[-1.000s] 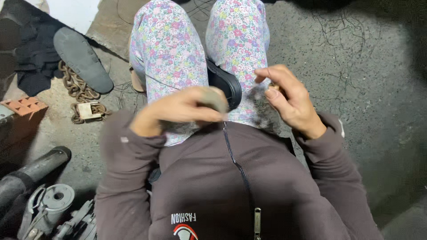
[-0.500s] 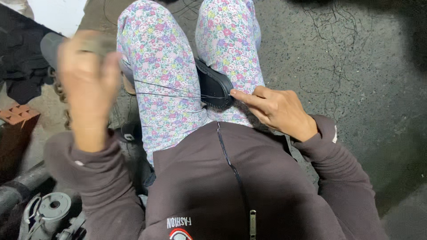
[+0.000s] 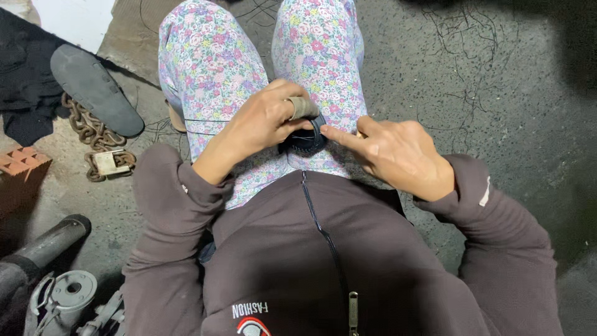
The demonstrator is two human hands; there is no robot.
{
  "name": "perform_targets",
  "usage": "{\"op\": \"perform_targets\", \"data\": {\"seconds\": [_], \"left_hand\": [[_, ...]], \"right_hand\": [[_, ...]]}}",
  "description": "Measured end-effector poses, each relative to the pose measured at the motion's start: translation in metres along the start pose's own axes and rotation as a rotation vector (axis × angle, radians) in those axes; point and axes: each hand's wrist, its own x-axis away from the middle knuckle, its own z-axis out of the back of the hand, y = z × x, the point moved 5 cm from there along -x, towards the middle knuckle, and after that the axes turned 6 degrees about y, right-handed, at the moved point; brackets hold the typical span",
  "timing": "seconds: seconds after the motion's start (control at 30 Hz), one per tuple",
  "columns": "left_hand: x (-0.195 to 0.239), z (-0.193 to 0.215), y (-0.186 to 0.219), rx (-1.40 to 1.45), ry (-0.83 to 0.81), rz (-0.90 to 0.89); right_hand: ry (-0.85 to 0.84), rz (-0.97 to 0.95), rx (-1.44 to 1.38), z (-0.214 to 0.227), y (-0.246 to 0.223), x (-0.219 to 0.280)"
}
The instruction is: The person sits on the floor and sews a black shoe using a needle and thread. They repeatedly push the needle through the shoe's sole and pull the thread tight to secure the stitching.
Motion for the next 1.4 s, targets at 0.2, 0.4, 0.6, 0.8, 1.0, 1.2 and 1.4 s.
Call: {"op": "perform_targets", "data": {"seconds": [0.2, 0.4, 0.6, 0.8, 1.0, 1.2, 1.4], "left_hand": [[-0.003, -0.002, -0.005, 0.046, 0.013, 0.003], [-0.004, 0.001, -0.009, 0.145, 0.048, -0.067], [-0.006, -0.005, -0.008, 0.142, 0.006, -0.074], [0.014, -0.028, 0.0, 0.154, -0.04, -0.123], [0.037, 0.0, 0.039, -0.112, -0.098, -0.033], [0.071, -0.016, 0.021, -0.277, -0.16, 0.087], [0.071, -0.037, 0.03, -0.2, -0.087, 0.053]], "right_hand": [[-0.015, 0.069, 0.152, -0.006, -0.009, 0.0], [0.323, 0.176, -0.176, -0.034, 0.009, 0.0], [0.468, 0.163, -0.245, -0.046, -0.005, 0.002], [0.539, 0.118, -0.247, -0.048, -0.029, 0.024], [0.617, 0.025, -0.07, -0.063, -0.026, 0.037], [0.641, 0.044, -0.1, -0.058, -0.027, 0.033], [0.639, 0.033, -0.097, -0.061, -0.025, 0.034]]}}
